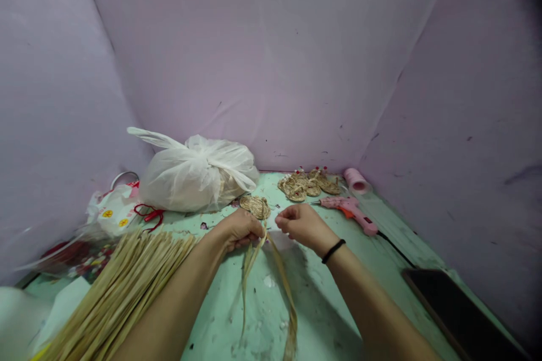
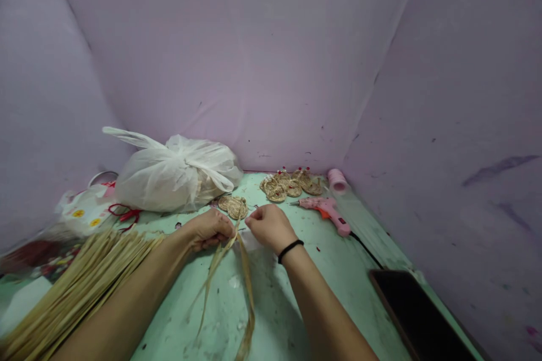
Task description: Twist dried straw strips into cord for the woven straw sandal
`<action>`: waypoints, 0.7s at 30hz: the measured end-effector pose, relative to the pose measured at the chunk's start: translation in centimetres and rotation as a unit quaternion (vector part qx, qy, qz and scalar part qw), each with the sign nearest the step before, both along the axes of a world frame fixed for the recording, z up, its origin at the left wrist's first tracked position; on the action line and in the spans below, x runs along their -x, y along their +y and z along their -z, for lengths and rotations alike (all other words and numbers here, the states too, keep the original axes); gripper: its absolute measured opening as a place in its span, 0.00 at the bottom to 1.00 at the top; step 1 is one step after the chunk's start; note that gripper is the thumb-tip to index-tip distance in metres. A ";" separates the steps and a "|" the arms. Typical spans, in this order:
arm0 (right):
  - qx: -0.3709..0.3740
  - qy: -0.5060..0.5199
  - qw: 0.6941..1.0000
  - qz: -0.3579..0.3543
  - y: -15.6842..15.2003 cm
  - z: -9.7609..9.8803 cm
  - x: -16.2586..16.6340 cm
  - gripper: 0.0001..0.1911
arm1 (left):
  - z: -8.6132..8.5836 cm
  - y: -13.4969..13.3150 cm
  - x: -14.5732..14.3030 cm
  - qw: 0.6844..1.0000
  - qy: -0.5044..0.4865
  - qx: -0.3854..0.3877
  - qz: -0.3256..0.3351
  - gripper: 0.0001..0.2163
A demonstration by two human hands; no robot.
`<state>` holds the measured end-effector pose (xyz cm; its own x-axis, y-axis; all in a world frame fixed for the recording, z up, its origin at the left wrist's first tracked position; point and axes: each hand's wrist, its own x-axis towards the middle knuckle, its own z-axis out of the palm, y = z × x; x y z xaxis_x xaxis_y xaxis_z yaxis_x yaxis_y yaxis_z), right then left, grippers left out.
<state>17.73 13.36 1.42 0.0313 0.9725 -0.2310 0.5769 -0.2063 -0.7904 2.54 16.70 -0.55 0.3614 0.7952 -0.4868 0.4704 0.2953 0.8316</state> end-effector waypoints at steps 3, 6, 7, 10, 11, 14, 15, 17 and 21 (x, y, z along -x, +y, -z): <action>0.122 0.198 0.972 0.027 0.1 0.3 0.2 0.03 | 0.3 0.2 0.3 1.000 -0.022 0.007 0.015 0.04; 0.191 0.300 0.934 -0.013 -0.1 1.0 1.3 0.05 | 0.6 0.3 0.3 0.999 -0.026 0.009 0.022 0.04; 0.190 0.305 0.933 -0.012 -0.2 1.2 1.6 0.06 | 0.7 0.3 0.3 0.999 -0.023 0.008 0.024 0.04; 0.155 0.265 0.952 0.006 -0.1 1.8 1.9 0.10 | 0.7 0.4 0.3 0.999 -0.005 -0.010 0.031 0.05; 0.145 0.249 0.958 0.007 0.0 2.0 1.9 0.10 | 0.6 0.4 0.3 0.999 0.004 -0.017 0.034 0.04; 0.128 0.243 0.962 0.004 0.2 2.5 1.7 0.08 | -0.3 0.2 0.1 0.998 0.033 -0.039 0.040 0.02; 0.124 0.249 0.961 0.002 0.3 2.6 1.6 0.07 | -0.6 0.1 -0.1 0.997 0.042 -0.047 0.039 0.01; 0.117 0.254 0.960 -0.001 0.4 2.9 1.6 0.08 | -1.2 -0.2 -0.4 0.995 0.065 -0.064 0.031 0.02; 0.111 0.242 0.964 0.006 0.5 3.5 1.5 0.06 | -1.7 -0.6 -0.6 0.990 0.103 -0.093 0.032 0.04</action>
<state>16.22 13.85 -2.04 -0.1209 0.8975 -0.4241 0.1483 -0.4061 -0.9017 3.19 16.05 1.19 0.3219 0.8571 -0.4021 0.6489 0.1096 0.7530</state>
